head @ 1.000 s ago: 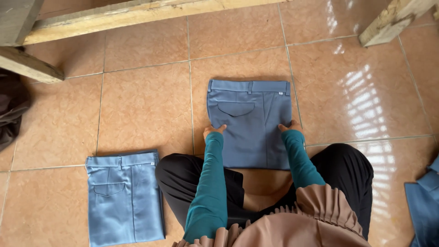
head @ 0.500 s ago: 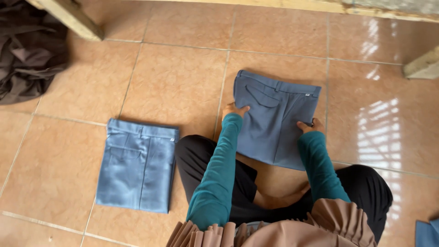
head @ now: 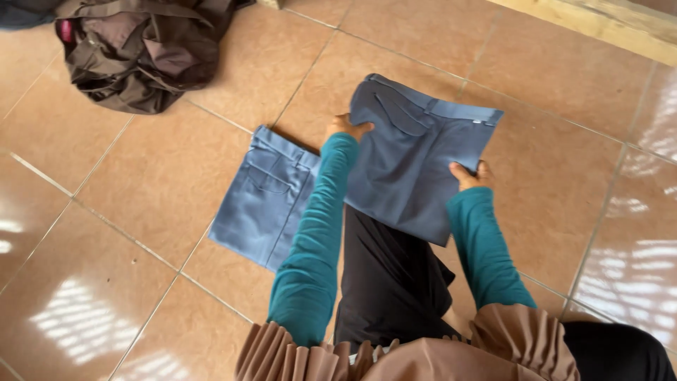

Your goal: The person sits on a tiled floor and folds several pairs of light blue trousers by hand. They smooth the fabric, fold the legs together, and then fold the trousers into compact rectangles, stacking them as they finish.

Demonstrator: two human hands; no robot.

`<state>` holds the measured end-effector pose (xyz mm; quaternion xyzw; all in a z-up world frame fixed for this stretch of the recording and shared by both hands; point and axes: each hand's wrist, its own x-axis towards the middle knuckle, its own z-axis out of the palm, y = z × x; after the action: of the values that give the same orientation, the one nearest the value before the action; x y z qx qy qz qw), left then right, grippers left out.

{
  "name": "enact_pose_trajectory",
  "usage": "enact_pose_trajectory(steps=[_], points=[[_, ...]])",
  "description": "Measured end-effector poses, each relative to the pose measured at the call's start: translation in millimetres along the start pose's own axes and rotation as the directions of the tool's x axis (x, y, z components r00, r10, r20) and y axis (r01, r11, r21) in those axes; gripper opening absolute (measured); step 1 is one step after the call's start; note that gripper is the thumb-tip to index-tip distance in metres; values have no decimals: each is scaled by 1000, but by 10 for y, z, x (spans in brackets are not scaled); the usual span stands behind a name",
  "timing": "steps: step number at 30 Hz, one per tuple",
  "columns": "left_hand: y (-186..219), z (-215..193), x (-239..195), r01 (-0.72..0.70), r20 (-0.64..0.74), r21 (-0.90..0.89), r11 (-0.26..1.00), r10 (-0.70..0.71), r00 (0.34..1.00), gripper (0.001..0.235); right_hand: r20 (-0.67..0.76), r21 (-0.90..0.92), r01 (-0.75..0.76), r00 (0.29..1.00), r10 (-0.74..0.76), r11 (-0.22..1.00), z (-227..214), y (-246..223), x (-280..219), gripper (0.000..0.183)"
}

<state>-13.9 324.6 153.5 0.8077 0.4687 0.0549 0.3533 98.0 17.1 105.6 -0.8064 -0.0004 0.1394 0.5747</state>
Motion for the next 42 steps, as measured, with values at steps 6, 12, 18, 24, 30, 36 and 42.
enact_pose_trajectory(steps=[6,12,18,24,30,36,42], points=[[-1439,-1192,415,26,-175,80,996,-12,985,78,222,-39,-82,971,89,996,1325,-371,-734,88],[-2746,-2017,35,146,-195,104,984,-123,973,73,381,-109,-70,918,107,992,2135,-272,-1806,79],[-4059,-1317,-139,309,-168,-30,951,-309,936,85,467,-350,-258,785,407,900,2534,1208,-2186,78],[-4051,-1436,-126,393,-172,36,919,-382,908,91,523,-265,-275,764,378,924,2462,1032,-2317,84],[-3777,-1305,-221,596,-134,180,782,-581,803,123,538,-401,-76,787,301,913,2287,1140,-2178,109],[-3149,-628,-647,421,-471,118,899,-323,821,93,436,-239,509,817,-376,827,2081,-134,-2025,79],[-2298,290,-1372,275,-414,60,959,-227,882,62,720,-652,714,688,-89,254,2395,-110,-1369,62]])
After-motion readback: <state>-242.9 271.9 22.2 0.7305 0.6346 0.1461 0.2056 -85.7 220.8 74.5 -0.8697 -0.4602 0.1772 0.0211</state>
